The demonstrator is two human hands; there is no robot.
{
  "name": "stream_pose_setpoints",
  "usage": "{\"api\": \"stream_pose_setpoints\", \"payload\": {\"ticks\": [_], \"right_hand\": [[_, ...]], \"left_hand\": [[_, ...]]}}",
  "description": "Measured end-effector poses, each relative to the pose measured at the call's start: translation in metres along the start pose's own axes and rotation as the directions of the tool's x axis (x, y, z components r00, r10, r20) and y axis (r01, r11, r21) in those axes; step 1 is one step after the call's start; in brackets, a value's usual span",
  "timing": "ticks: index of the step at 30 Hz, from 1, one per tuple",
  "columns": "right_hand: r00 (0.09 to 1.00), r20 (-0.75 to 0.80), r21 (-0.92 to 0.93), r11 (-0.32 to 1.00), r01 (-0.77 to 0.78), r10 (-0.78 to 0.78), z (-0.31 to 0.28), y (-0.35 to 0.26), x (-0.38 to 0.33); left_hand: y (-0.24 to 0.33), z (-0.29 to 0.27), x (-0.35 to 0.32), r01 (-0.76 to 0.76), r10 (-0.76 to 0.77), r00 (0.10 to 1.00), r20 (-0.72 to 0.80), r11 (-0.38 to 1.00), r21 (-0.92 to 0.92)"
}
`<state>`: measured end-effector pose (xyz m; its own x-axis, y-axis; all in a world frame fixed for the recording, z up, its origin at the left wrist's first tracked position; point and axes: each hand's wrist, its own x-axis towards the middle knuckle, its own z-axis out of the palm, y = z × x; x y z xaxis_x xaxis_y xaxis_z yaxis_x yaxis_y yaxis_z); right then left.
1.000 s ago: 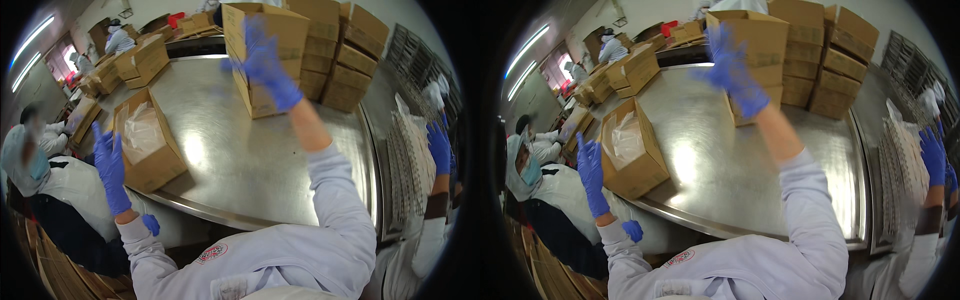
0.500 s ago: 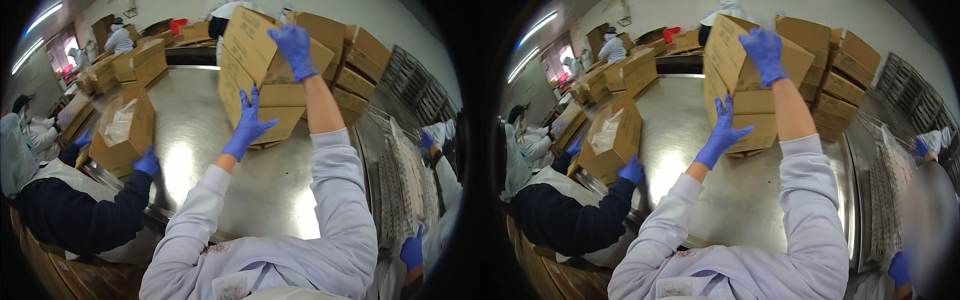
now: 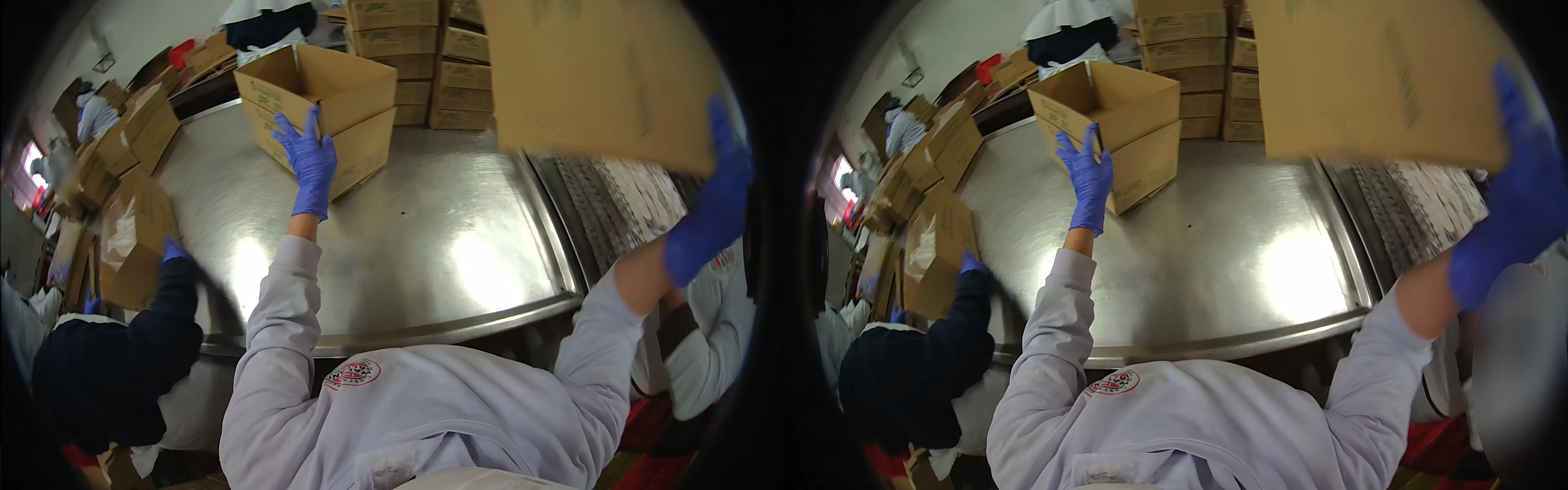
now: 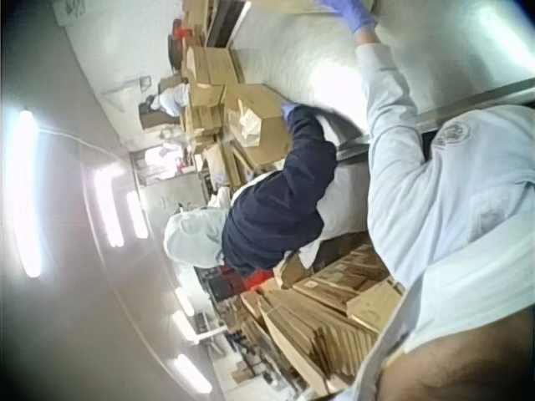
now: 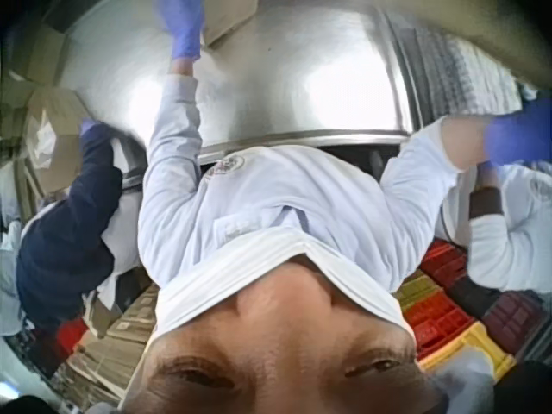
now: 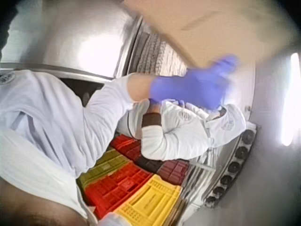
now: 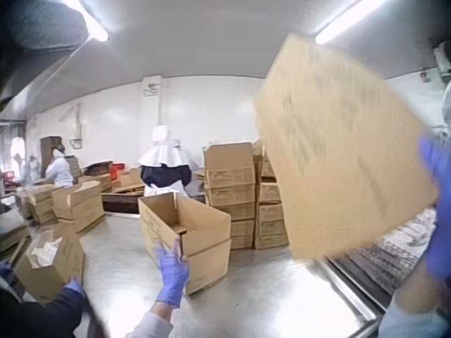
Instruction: The person assembles flat-packed cardboard boxes by folding and tucking the flaps into place. They repeatedly pick up flat boxes, fold them into shape, and stack the assembled boxes on a metal table.
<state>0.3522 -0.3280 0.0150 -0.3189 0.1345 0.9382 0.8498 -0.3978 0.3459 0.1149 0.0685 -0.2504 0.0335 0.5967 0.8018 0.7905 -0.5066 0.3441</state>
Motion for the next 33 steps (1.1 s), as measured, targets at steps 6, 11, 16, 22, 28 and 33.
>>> {"api": "stream_pose_setpoints", "payload": {"ticks": [6, 11, 16, 22, 28, 33], "right_hand": [[0.744, 0.596, 0.040, 0.913, -0.405, 0.303, 0.071, -0.074, -0.273], [0.636, 0.767, 0.111, 0.957, -0.269, 0.090, 0.094, -0.083, -0.309], [0.655, 0.726, 0.056, 0.931, -0.360, 0.209, 0.098, -0.075, -0.314], [0.666, 0.733, 0.057, 0.962, -0.266, 0.141, 0.105, -0.071, -0.323], [0.700, 0.690, 0.122, 0.925, -0.360, 0.182, 0.105, -0.075, -0.326], [0.719, 0.673, 0.182, 0.902, -0.390, 0.175, 0.096, -0.072, -0.318]], "left_hand": [[0.107, 0.028, -0.024, -0.115, 0.145, 0.989, 0.005, 0.804, -0.584], [0.158, 0.071, -0.090, 0.245, 0.262, 0.747, 0.611, 0.746, -0.619], [0.149, 0.036, -0.164, 0.478, 0.357, 0.254, 0.899, 0.762, -0.437], [0.157, 0.028, -0.174, 0.565, 0.376, 0.139, 0.916, 0.729, -0.385], [0.192, -0.004, -0.150, 0.671, 0.337, 0.197, 0.920, 0.638, -0.378], [0.209, 0.018, -0.139, 0.702, 0.238, 0.496, 0.835, 0.456, -0.547]]}}
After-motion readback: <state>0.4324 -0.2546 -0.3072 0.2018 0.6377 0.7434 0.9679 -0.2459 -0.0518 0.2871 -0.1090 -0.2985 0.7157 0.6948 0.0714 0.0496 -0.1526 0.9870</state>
